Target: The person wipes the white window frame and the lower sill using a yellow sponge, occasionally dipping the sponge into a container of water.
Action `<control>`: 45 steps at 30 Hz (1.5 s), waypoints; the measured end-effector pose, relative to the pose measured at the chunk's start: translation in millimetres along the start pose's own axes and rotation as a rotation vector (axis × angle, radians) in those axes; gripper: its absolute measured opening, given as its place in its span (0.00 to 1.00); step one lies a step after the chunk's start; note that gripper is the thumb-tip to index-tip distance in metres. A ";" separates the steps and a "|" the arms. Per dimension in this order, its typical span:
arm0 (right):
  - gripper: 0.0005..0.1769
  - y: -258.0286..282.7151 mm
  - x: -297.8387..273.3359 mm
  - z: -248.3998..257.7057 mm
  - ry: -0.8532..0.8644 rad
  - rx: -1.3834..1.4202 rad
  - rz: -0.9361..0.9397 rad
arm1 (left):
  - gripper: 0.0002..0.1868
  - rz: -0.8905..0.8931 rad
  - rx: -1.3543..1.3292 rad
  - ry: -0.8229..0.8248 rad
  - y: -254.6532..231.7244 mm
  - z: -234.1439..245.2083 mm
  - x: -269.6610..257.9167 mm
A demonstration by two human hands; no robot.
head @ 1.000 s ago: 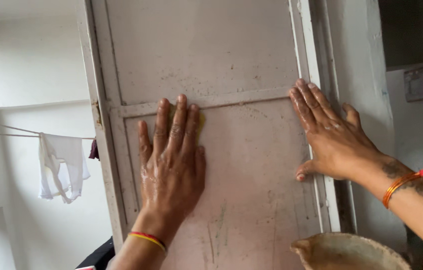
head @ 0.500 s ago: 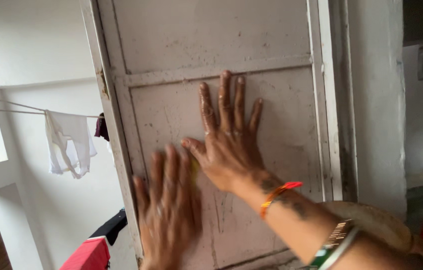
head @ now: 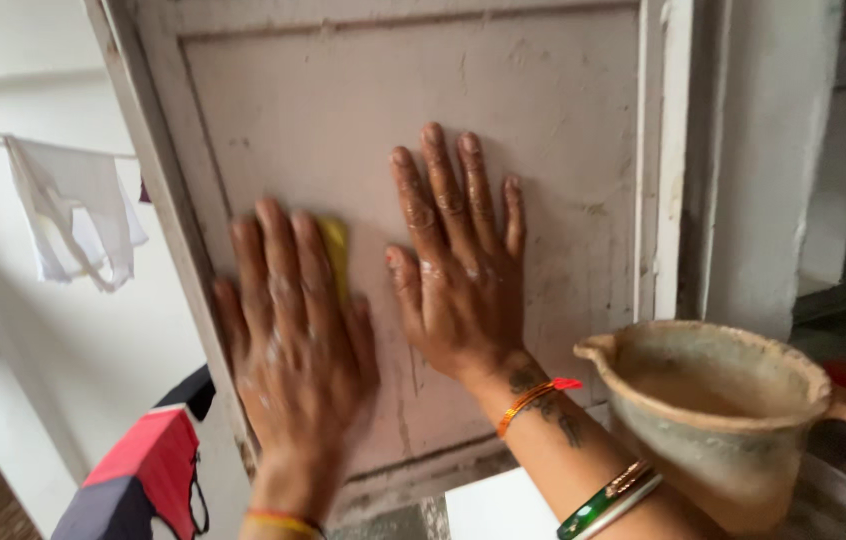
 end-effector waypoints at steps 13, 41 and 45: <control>0.34 0.2 -12.5 -3.8 -0.004 -0.012 -0.005 | 0.39 0.010 0.058 0.054 10.7 -11.0 41.0; 0.31 -6.5 -16.1 8.7 -0.068 0.235 0.039 | 0.34 -0.115 0.081 0.194 -2.5 -24.0 41.0; 0.35 -8.3 -12.8 13.1 -0.099 0.256 -0.005 | 0.35 -0.317 0.075 0.398 -15.1 -38.3 -38.7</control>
Point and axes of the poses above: each hand's wrist, its own x-axis towards the middle knuckle, its own z-axis out of the back of the hand, y = z × x, the point moved 7 cm from there along x, towards the middle knuckle, and after that the axes turned 3 degrees about -y, right-handed, at the moved point
